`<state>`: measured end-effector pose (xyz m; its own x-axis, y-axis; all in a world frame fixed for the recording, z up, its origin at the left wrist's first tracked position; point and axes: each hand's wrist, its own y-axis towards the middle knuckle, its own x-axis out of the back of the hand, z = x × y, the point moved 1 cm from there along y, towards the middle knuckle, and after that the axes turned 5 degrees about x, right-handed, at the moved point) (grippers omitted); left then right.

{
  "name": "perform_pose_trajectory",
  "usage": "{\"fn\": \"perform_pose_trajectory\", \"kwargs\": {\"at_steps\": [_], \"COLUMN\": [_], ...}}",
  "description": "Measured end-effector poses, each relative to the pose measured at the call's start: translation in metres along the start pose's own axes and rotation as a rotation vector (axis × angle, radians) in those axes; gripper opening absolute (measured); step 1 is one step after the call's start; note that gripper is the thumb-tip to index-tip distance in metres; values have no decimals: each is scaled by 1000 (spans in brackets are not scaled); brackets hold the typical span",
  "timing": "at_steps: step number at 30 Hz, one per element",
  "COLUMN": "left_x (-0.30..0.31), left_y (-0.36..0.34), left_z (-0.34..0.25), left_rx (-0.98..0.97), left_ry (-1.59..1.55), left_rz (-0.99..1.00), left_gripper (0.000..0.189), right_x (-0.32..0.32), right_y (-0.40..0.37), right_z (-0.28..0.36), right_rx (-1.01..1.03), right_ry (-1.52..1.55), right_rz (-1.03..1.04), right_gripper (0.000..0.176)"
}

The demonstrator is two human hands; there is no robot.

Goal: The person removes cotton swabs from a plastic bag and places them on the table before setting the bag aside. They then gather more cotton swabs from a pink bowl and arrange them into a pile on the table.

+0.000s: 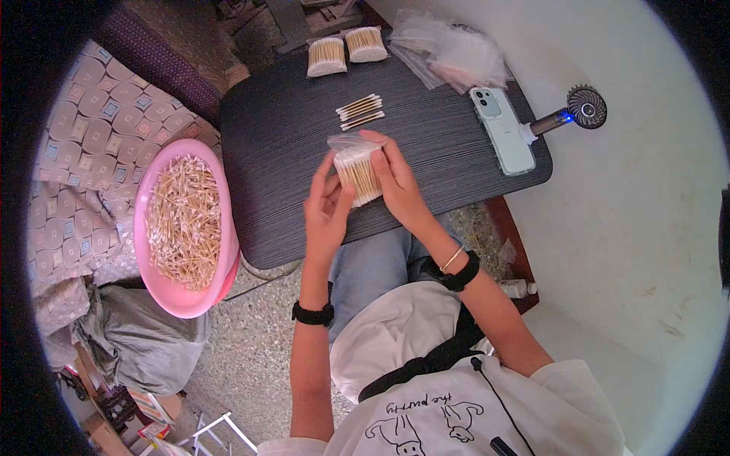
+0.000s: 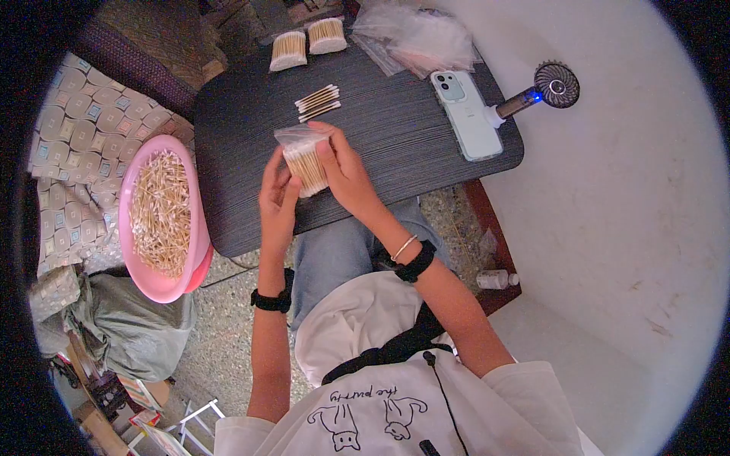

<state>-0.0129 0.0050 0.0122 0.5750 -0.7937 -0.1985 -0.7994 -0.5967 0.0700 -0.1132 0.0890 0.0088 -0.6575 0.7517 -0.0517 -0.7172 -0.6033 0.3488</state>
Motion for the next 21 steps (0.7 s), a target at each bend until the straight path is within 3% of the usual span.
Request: {"fn": "perform_pose_trajectory", "kwargs": {"at_steps": [6, 15, 21], "left_x": [6, 19, 5], "left_y": [-1, -3, -2], "left_z": [9, 15, 6], "left_rx": [-85, -12, -82], "left_ry": [120, 99, -12], "left_rz": [-111, -136, -113], "left_gripper": [30, 13, 28], "right_x": [2, 1, -2], "right_y": [-2, -2, -2], "right_z": [-4, -3, -11], "right_rx": [-71, -100, -47], "right_ry": [155, 114, 197], "right_rz": [62, 77, 60], "right_gripper": [29, 26, 24]}}
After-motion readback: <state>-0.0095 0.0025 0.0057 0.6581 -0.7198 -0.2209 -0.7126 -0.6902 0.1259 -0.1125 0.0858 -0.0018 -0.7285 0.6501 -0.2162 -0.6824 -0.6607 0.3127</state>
